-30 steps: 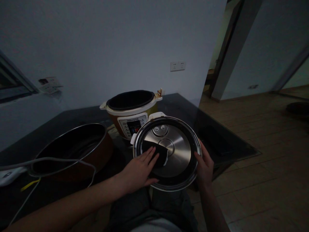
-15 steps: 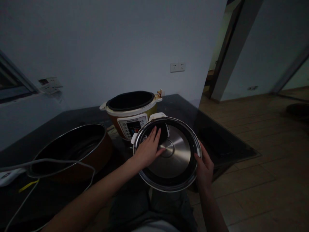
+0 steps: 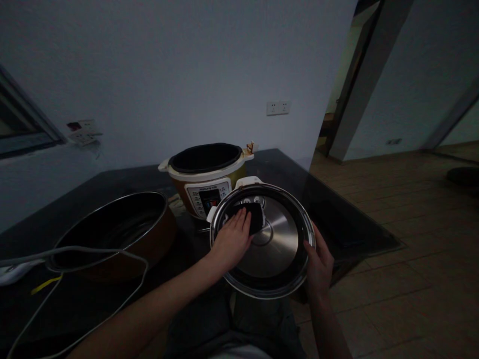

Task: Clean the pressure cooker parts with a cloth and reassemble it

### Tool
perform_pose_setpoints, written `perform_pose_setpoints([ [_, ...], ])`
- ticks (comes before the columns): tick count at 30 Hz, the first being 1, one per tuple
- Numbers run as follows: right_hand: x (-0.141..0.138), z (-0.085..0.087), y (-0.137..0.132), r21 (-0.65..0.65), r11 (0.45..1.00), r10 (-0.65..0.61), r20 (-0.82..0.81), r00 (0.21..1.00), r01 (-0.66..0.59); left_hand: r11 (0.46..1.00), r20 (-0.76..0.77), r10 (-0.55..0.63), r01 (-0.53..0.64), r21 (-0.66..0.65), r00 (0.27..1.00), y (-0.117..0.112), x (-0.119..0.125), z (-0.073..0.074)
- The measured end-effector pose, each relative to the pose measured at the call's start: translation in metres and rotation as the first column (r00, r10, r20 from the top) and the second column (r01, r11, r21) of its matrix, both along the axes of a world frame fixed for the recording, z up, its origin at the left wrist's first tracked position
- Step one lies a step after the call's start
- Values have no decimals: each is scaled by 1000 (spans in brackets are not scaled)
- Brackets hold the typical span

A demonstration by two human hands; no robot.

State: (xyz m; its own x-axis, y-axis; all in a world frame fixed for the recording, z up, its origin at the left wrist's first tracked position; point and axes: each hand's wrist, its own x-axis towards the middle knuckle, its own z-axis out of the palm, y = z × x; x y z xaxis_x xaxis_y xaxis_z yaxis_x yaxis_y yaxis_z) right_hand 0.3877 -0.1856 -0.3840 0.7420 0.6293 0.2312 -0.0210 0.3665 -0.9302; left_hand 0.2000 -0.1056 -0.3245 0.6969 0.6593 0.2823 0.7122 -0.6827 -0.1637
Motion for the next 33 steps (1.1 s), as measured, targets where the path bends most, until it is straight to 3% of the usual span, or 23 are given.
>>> perform_pose_setpoints([
  [4, 0, 0, 0, 1, 1000, 6, 19, 1000, -6, 996, -5, -86, 86, 13, 996, -7, 3, -8],
  [13, 0, 4, -2, -32, 999, -21, 24, 999, 22, 998, 77, 15, -20, 55, 997, 11, 32, 6],
  [18, 1, 2, -3, -46, 999, -11, 21, 1000, 12, 996, 98, 59, -66, 62, 993, 20, 40, 6],
  [28, 2, 1, 0, -27, 1000, -9, 36, 999, 10, 991, -46, -3, 9, 137, 999, 6, 25, -8],
  [33, 2, 0, 0, -15, 1000, -7, 15, 1000, 7, 986, -106, -126, 137, 100, 986, 0, 15, -10],
])
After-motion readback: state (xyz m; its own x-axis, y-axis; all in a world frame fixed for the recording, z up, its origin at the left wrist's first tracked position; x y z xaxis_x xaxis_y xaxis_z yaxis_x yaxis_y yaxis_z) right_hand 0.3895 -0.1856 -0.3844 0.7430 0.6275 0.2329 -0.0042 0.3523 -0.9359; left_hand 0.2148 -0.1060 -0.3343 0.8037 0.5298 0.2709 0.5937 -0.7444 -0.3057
